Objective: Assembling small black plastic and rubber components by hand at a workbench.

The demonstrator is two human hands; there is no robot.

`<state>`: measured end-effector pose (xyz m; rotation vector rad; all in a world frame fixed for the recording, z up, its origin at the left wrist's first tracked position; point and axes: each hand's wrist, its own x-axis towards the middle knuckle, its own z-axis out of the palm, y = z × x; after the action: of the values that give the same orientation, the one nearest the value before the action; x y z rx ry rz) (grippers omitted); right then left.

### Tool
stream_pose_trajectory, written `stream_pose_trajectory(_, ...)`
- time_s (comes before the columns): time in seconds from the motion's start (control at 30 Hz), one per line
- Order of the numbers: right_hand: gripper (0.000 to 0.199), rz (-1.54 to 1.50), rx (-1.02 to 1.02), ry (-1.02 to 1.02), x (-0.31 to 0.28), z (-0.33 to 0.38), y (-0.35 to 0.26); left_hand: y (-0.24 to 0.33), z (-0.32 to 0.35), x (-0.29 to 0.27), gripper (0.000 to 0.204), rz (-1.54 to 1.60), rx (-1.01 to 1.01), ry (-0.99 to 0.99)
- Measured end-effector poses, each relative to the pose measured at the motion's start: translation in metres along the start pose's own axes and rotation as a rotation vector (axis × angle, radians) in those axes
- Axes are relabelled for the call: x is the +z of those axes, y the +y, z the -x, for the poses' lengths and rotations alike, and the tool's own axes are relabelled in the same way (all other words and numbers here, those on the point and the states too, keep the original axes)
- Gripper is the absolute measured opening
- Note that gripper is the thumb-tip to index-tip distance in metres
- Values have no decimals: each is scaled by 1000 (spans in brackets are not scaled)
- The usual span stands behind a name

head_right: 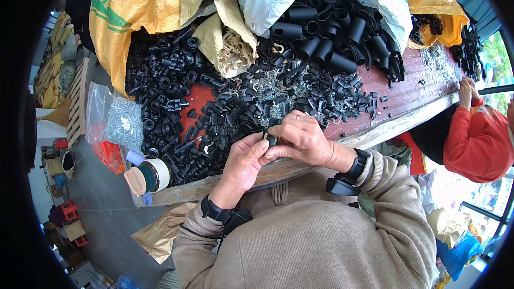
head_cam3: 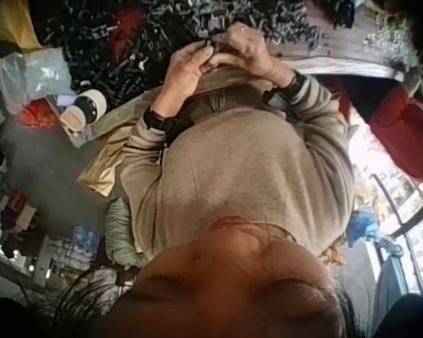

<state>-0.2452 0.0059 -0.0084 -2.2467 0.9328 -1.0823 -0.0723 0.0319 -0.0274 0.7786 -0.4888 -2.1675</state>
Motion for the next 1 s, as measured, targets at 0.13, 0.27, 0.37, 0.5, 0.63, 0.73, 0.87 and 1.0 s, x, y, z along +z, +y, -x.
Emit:
stream_pose_trajectory(0.13, 36, 63, -65, -23, -1, 4, 2, -2, 0, 1, 28, -61, -24, 35)
stream_pose_trajectory(0.27, 34, 43, -75, -30, -1, 11, 7, 2, -1, 3, 28, -87, -28, 20)
stream_pose_trajectory(0.37, 31, 8, -60, -32, -3, 15, 9, 3, -3, -5, 28, -132, -3, 1)
stream_pose_trajectory(0.5, 27, 37, -29, -25, -16, 17, 12, 4, -3, -10, 26, -189, 6, 8)
stream_pose_trajectory(0.63, 28, 302, 75, 59, -46, 20, 32, 9, -3, -11, 26, -234, -7, 16)
stream_pose_trajectory(0.73, 29, 612, 190, 151, -76, 18, 61, 8, -3, -8, 28, -245, 1, 19)
stream_pose_trajectory(0.87, 30, 814, 286, 98, -90, 21, 95, 6, -3, -6, 31, -235, 24, 37)
stream_pose_trajectory(1.0, 32, 839, 355, 26, -98, 23, 98, 7, -3, -3, 32, -202, 13, 40)
